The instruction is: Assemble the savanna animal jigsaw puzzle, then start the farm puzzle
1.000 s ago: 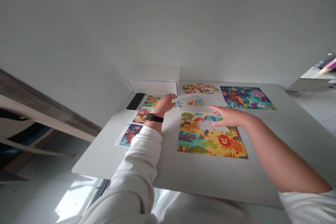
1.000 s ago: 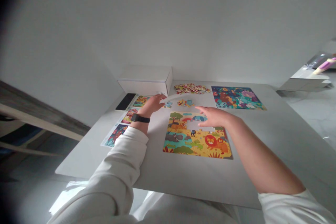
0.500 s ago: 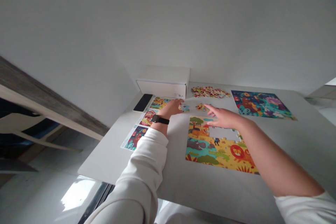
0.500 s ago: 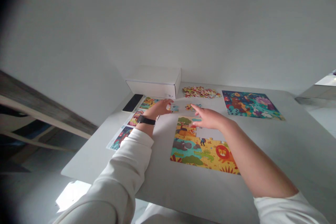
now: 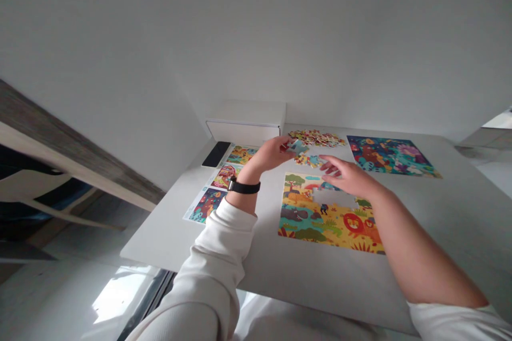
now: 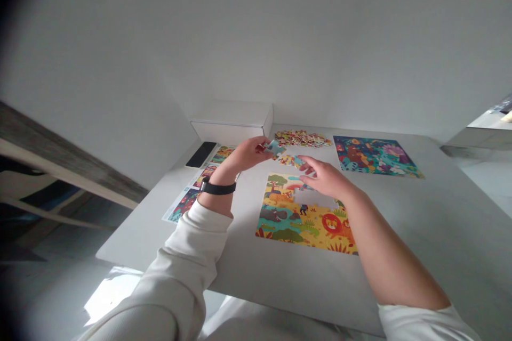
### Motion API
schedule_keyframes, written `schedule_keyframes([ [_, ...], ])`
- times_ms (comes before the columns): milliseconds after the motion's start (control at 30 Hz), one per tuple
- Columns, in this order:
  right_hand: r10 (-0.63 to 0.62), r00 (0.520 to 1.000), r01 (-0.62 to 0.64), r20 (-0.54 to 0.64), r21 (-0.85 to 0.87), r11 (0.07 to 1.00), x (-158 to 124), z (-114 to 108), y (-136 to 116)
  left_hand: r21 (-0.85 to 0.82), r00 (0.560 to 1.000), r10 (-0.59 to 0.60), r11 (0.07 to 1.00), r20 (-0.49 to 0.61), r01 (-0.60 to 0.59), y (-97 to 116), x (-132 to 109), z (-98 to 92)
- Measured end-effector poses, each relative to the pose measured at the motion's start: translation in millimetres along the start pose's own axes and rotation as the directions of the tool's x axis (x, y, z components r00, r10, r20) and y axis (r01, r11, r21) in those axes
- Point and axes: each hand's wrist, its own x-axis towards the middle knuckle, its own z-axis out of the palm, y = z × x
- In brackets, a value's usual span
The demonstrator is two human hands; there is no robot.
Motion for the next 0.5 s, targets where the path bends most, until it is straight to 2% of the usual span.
schedule_keyframes([
  [33, -0.015, 0.998, 0.018, -0.065, 0.052, 0.998, -1.0, -1.6, -3.0, -0.179, 1.000, 0.015, 0.984, 0.012, -0.013, 14.1, -2.4, 2.5],
  [100, -0.029, 0.981, 0.061, -0.194, 0.161, 0.985, -2.5, -5.1, -11.8, -0.472, 0.999, 0.040, 0.881, 0.012, -0.029, 39.9, -8.0, 10.4],
  [200, -0.023, 0.948, 0.127, -0.318, 0.309, 0.942, -6.3, -10.9, -29.3, -0.681, 0.999, 0.022, 0.732, 0.032, 0.006, 68.3, -15.0, 28.1],
  [300, -0.042, 0.934, 0.200, -0.355, 0.421, 0.885, -11.3, -14.9, -43.8, -0.747, 0.999, -0.014, 0.664, 0.034, 0.035, 84.8, -17.2, 50.4],
  [400, -0.050, 0.934, 0.223, -0.355, 0.464, 0.858, -13.2, -15.3, -48.2, -0.739, 0.999, -0.031, 0.674, -0.028, 0.001, 93.3, -16.5, 71.5],
  [500, -0.034, 0.935, 0.208, -0.352, 0.470, 0.858, -12.3, -15.4, -44.7, -0.728, 1.000, -0.014, 0.686, -0.028, -0.011, 92.5, -15.7, 82.7],
])
